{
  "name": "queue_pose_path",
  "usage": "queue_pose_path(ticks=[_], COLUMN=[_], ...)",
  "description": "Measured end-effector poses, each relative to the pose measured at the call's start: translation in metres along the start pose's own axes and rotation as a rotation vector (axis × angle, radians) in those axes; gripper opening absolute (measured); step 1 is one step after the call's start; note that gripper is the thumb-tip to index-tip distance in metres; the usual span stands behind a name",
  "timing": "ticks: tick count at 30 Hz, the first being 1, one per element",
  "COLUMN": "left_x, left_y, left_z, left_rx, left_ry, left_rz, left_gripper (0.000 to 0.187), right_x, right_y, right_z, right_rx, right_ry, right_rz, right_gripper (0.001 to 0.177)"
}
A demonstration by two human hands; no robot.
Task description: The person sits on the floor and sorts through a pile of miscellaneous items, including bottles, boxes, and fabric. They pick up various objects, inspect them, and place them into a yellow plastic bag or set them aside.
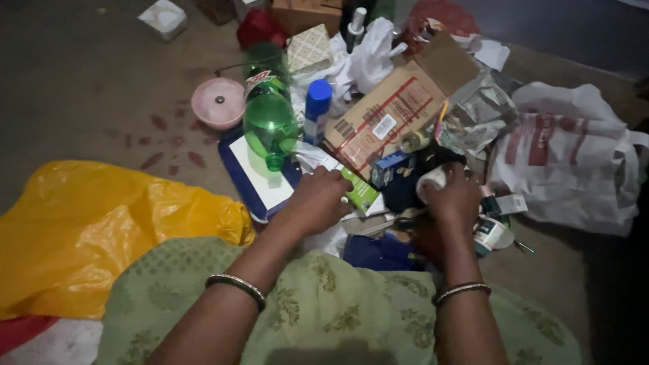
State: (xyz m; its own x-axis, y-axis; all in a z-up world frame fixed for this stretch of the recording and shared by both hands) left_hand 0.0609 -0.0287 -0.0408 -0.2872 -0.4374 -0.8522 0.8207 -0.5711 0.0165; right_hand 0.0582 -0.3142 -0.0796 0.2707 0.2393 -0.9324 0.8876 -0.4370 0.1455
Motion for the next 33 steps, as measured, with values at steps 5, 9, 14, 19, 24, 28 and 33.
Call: queue_pose_path(ticks=[5, 9, 14, 19, 24, 28, 33], left_x=[-0.004, -0.011, -0.013, -0.016, -0.011, -0.007, -0.001], left_y=[0.000, 0.000, 0.002, 0.007, 0.023, 0.026, 0.030], left_z=[0.002, 0.003, -0.003, 0.000, 0.016, 0.013, 0.004], left_rx=[0.004, 0.079, 0.094, 0.113, 0.158, 0.163, 0.043], left_ry=[-0.044, -0.057, -0.047, -0.104, -0.183, -0.143, -0.163], left_rz=[0.035, 0.127, 0.141, 0.217, 0.272, 0.214, 0.123], left_gripper=[0.035, 0.031, 0.028, 0.031, 0.038, 0.038, 0.037], right_x=[0.000, 0.005, -0.013, -0.021, 0.005, 0.013, 0.013], right_y=[0.014, 0.019, 0.006, -0.016, -0.026, -0.019, -0.001], right_z=[0.039, 0.029, -0.008, -0.046, -0.091, -0.084, -0.061], right_rx=[0.098, -0.009, -0.374, -0.520, -0.633, -0.566, -0.549], right_ry=[0.117, 0.076, -0.145, 0.160, 0.089, -0.042, 0.046], right_rz=[0.042, -0.087, -0.021, -0.089, -0.305, -0.419, -0.345], right_gripper=[0.049, 0.046, 0.034, 0.045, 0.069, 0.059, 0.051])
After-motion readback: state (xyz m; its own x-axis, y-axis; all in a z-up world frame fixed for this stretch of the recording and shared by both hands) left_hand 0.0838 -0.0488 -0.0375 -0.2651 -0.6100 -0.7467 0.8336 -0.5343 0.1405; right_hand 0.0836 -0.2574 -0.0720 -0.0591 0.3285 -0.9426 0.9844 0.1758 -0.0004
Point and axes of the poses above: each hand's wrist, its own y-axis towards the middle knuckle, its own x-axis out of the palm, z = x × y, the point moved 6 cm from there along y, towards the middle knuckle, and after that the axes turned 2 degrees about -y, right-handed, at the moved point
